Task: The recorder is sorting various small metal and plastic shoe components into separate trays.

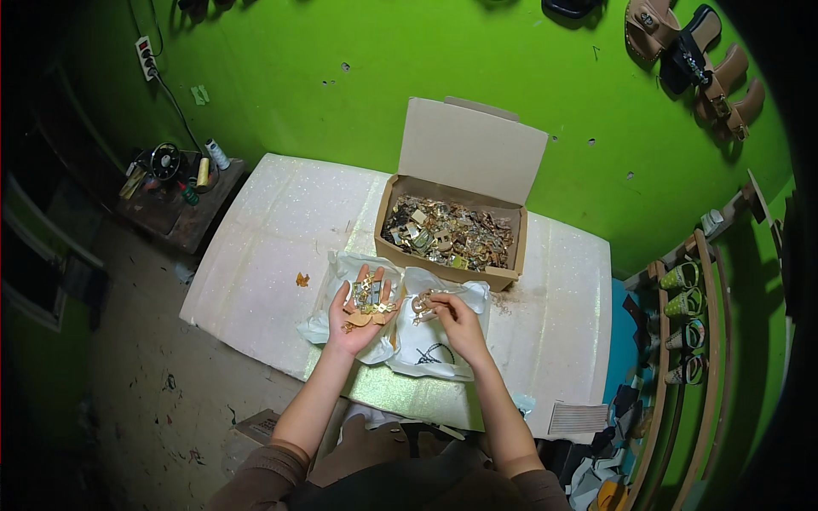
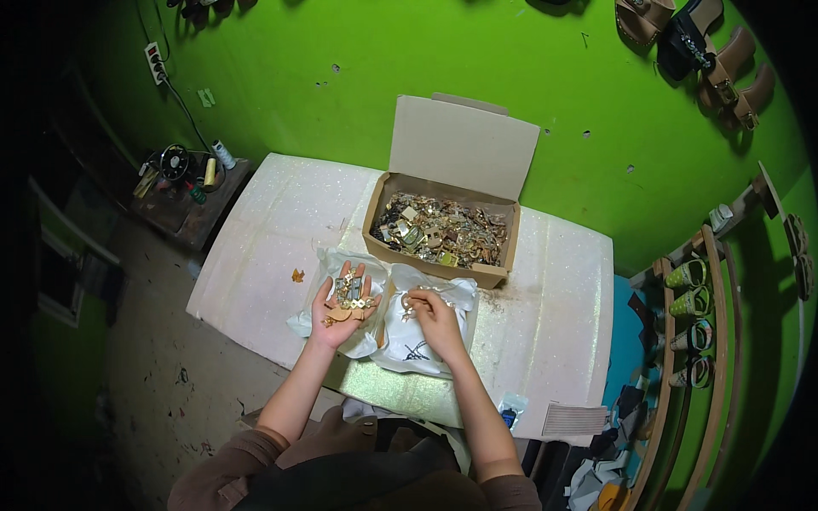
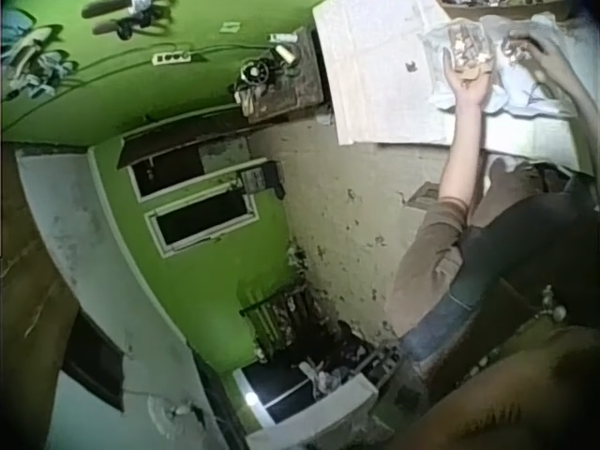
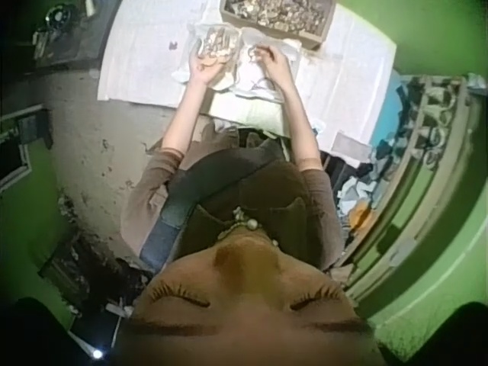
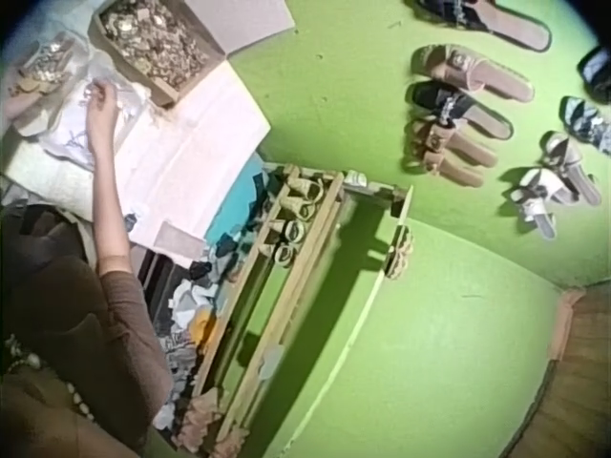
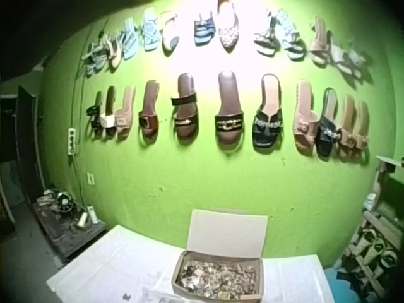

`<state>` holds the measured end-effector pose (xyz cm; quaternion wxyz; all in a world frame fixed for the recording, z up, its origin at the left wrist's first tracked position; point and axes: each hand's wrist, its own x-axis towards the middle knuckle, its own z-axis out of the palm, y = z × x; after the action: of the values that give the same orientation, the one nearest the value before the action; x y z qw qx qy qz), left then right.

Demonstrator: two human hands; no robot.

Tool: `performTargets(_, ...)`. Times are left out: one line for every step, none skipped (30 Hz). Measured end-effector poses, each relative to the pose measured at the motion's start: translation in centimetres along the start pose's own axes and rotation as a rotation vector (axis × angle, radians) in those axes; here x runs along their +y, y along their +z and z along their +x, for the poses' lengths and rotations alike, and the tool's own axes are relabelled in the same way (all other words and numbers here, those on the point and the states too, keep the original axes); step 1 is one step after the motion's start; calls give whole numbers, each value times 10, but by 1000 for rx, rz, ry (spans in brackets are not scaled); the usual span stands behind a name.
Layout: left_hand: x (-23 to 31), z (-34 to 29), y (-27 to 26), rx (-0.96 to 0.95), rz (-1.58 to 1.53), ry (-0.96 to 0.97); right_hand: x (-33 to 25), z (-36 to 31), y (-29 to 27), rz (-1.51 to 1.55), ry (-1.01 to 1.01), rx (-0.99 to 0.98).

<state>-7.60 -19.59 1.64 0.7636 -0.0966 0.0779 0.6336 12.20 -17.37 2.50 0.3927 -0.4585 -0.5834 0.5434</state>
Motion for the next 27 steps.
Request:
performTargets(-1, -3, 1, 6, 16, 14, -3, 3, 5, -23, 11, -30)
performTargets(-1, -5, 3, 10, 35, 29, -7, 7, 12, -20, 5, -34)
performTargets(-2, -7, 3, 6, 40, 34, -11, 11, 17, -135, -75, -49)
performTargets(-5, -8, 1, 5, 34, 23, -17, 16, 22, -251, -156, -61)
performTargets(-4, -13, -2, 9, 28, 20, -28, 20, 30, -305, -241, -89)
performTargets(-4, -15, -6, 7, 32, 26, -35, 25, 33, -301, -246, -92)
performTargets(-3, -16, -11, -35, 68, -26, -42, 30, 36, -435, -423, -175)
performTargets(-3, -16, -12, -82, 104, -79, -47, 36, 38, -572, -604, -255)
performTargets(-4, -18, -11, -6, 153, -74, -50, 42, 42, -608, -618, -359)
performTargets(-4, -18, -13, -12, 156, -68, -53, 44, 44, -608, -628, -361)
performTargets(-2, -20, -13, -17, 153, -89, -55, 46, 47, -757, -639, -449)
performTargets(-1, -20, -12, -23, 150, -110, -58, 49, 50, -907, -647, -537)
performTargets(0, -21, -12, 28, 166, -84, -58, 53, 52, -953, -662, -576)
performTargets(1, -23, -12, 26, 167, -73, -60, 56, 56, -950, -672, -584)
performTargets(3, -24, -13, 1, 165, -79, -62, 58, 59, -981, -706, -621)
performTargets(4, -26, -14, -25, 163, -87, -63, 60, 62, -1012, -739, -658)
performTargets(5, -27, -12, -24, 162, -79, -62, 61, 65, -1009, -744, -664)
performTargets(4, -29, -11, -17, 151, -71, -61, 62, 68, -1038, -787, -656)
performTargets(5, -30, -10, -9, 139, -64, -60, 63, 70, -1067, -829, -647)
performTargets(7, -30, -11, -9, 140, -55, -60, 65, 73, -1063, -837, -652)
performTargets(10, -30, -15, -5, 144, -43, -60, 66, 75, -1025, -847, -651)
performTargets(13, -30, -17, -2, 148, -33, -61, 68, 76, -987, -857, -648)
performTargets(15, -29, -18, -2, 148, -28, -61, 70, 76, -985, -861, -651)
performTargets(16, -29, -19, -7, 142, -36, -61, 73, 76, -924, -852, -644)
performTargets(18, -29, -19, -13, 136, -45, -61, 75, 77, -864, -842, -636)
performTargets(18, -28, -19, -14, 138, -45, -59, 77, 78, -864, -842, -634)
performTargets(17, -27, -18, 5, 141, -30, -57, 79, 80, -793, -794, -597)
